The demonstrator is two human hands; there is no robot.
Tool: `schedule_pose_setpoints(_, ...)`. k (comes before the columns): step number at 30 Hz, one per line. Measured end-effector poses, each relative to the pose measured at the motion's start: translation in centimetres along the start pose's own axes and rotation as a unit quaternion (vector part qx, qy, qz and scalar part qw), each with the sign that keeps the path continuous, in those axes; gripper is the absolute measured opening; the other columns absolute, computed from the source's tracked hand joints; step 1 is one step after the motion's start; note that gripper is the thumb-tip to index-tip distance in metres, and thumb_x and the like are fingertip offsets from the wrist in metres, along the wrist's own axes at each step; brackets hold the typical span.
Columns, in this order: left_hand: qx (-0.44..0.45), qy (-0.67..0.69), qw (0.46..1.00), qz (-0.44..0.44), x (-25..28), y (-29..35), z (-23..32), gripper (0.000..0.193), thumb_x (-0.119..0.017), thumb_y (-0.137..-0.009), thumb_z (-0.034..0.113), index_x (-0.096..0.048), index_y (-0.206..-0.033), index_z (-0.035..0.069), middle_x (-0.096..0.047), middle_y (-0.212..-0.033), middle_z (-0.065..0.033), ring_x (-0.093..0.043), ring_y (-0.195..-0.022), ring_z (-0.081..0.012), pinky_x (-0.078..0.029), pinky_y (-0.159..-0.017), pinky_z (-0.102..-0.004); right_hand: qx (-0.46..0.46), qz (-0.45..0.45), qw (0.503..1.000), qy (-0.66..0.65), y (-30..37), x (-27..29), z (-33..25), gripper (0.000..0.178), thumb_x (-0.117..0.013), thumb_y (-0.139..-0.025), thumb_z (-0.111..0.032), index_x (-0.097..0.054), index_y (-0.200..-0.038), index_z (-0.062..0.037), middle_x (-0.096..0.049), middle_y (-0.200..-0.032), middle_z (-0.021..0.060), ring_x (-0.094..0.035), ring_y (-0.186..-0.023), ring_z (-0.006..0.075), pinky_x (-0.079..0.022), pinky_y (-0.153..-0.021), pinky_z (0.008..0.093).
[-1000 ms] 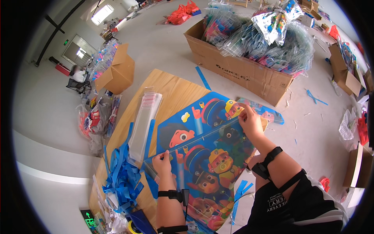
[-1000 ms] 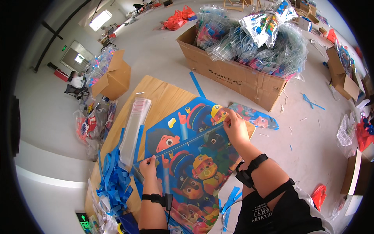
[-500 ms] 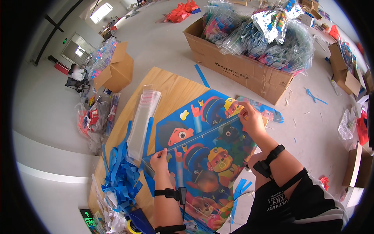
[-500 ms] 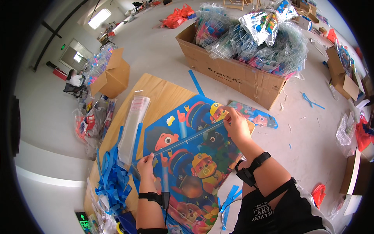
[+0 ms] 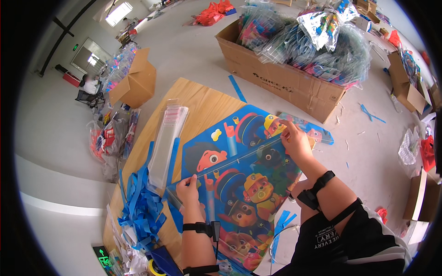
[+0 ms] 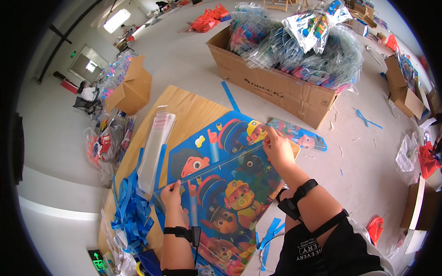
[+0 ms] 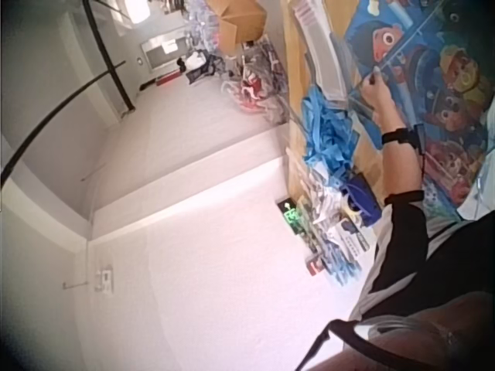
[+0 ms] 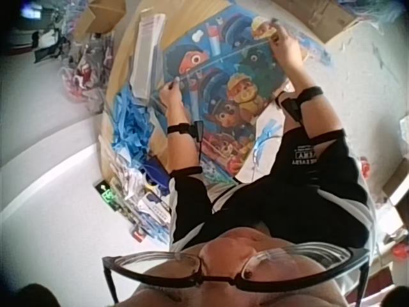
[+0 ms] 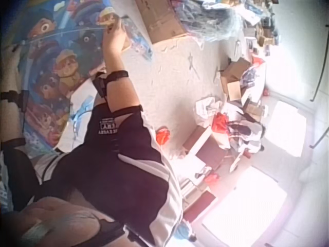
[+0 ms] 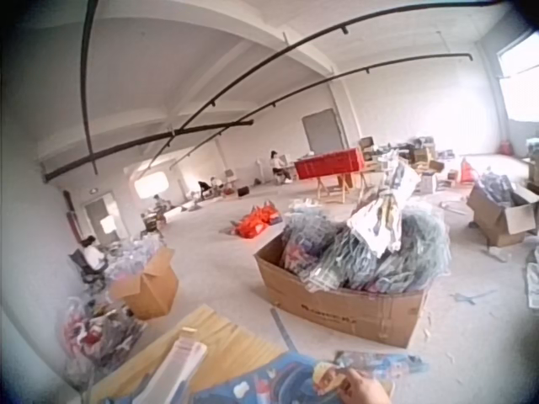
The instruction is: Assembling a graphic kite by attaching plastic supports and ribbons.
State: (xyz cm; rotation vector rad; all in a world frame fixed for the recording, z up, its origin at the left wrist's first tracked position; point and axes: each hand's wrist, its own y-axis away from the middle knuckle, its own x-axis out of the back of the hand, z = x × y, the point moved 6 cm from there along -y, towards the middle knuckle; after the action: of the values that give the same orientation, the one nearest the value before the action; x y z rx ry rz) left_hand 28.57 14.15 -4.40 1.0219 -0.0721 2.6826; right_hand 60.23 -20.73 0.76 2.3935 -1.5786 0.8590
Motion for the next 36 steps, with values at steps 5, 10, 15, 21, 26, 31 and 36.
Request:
schedule_pose_setpoints(5,-0.024,-0.031,0.999,0.001,0.0,0.5,1.0,0.033,-0.08,-0.082,0.033,-0.075,-0.086,0.001,-0.066,-0.101,-0.0157,-0.064,-0.096,-0.0326,-0.05,-0.086,-0.0418,0.011,0.014,1.0,0.021,0.0,0.0,0.1,0.051,-0.069,-0.081,0.003,-0.058,-0.128,-0.0138,-0.067,-0.091,0.0117,-0.07,-0.082,0.0284,-0.056,-0.075,0.0387)
schedule_pose_setpoints(10,-0.024,-0.041,0.999,0.002,0.0,0.6,1.2,0.032,-0.08,-0.082,0.032,-0.075,-0.086,0.001,-0.066,-0.101,-0.0158,-0.064,-0.096,-0.0331,-0.05,-0.086,-0.0423,0.022,0.022,0.999,0.034,0.0,0.1,-0.1,0.051,-0.068,-0.081,0.002,-0.058,-0.128,-0.014,-0.067,-0.091,0.0115,-0.07,-0.081,0.0295,-0.056,-0.074,0.0399)
schedule_pose_setpoints(15,-0.051,-0.041,0.998,0.008,0.0,0.8,1.7,0.031,-0.08,-0.083,0.032,-0.075,-0.086,0.002,-0.065,-0.1,-0.0153,-0.064,-0.095,-0.0332,-0.05,-0.086,-0.0426,0.024,0.02,0.999,0.031,0.0,0.1,-0.2,0.051,-0.068,-0.081,0.002,-0.058,-0.128,-0.0148,-0.067,-0.09,0.0106,-0.069,-0.081,0.0293,-0.055,-0.075,0.0404)
schedule_pose_setpoints(21,-0.046,-0.062,0.997,0.006,0.1,1.0,2.0,0.031,-0.079,-0.083,0.032,-0.075,-0.087,0.002,-0.065,-0.1,-0.0152,-0.063,-0.094,-0.0333,-0.05,-0.085,-0.0429,0.03,0.022,0.999,0.039,0.0,0.2,-0.3,0.051,-0.068,-0.081,0.001,-0.058,-0.129,-0.0154,-0.067,-0.089,0.0101,-0.069,-0.081,0.0299,-0.055,-0.075,0.0411)
schedule_pose_setpoints(26,-0.049,-0.054,0.997,0.004,0.1,1.0,1.5,0.029,-0.078,-0.084,0.031,-0.074,-0.086,0.003,-0.065,-0.1,-0.0154,-0.063,-0.094,-0.0336,-0.05,-0.085,-0.043,0.04,0.021,0.997,0.057,0.1,-0.2,-0.2,0.05,-0.067,-0.082,0.0,-0.058,-0.128,-0.0152,-0.067,-0.09,0.0103,-0.067,-0.081,0.0328,-0.054,-0.075,0.0441)
schedule_pose_setpoints(31,-0.048,-0.071,0.996,0.008,0.1,1.2,2.1,0.029,-0.078,-0.085,0.031,-0.074,-0.087,0.003,-0.064,-0.1,-0.0149,-0.063,-0.095,-0.0336,-0.05,-0.086,-0.043,0.04,0.025,0.996,0.07,0.1,-0.1,-0.2,0.048,-0.067,-0.082,-0.002,-0.058,-0.128,-0.0151,-0.067,-0.092,0.0104,-0.067,-0.083,0.0334,-0.053,-0.076,0.045)
schedule_pose_setpoints(36,-0.092,-0.087,0.991,0.037,0.4,2.3,3.4,0.028,-0.078,-0.085,0.031,-0.074,-0.089,0.004,-0.064,-0.1,-0.0138,-0.062,-0.095,-0.0331,-0.05,-0.085,-0.0425,0.041,0.024,0.997,0.068,0.0,-0.1,-0.2,0.049,-0.067,-0.082,-0.002,-0.057,-0.129,-0.0154,-0.067,-0.092,0.0107,-0.067,-0.083,0.0335,-0.053,-0.077,0.045)
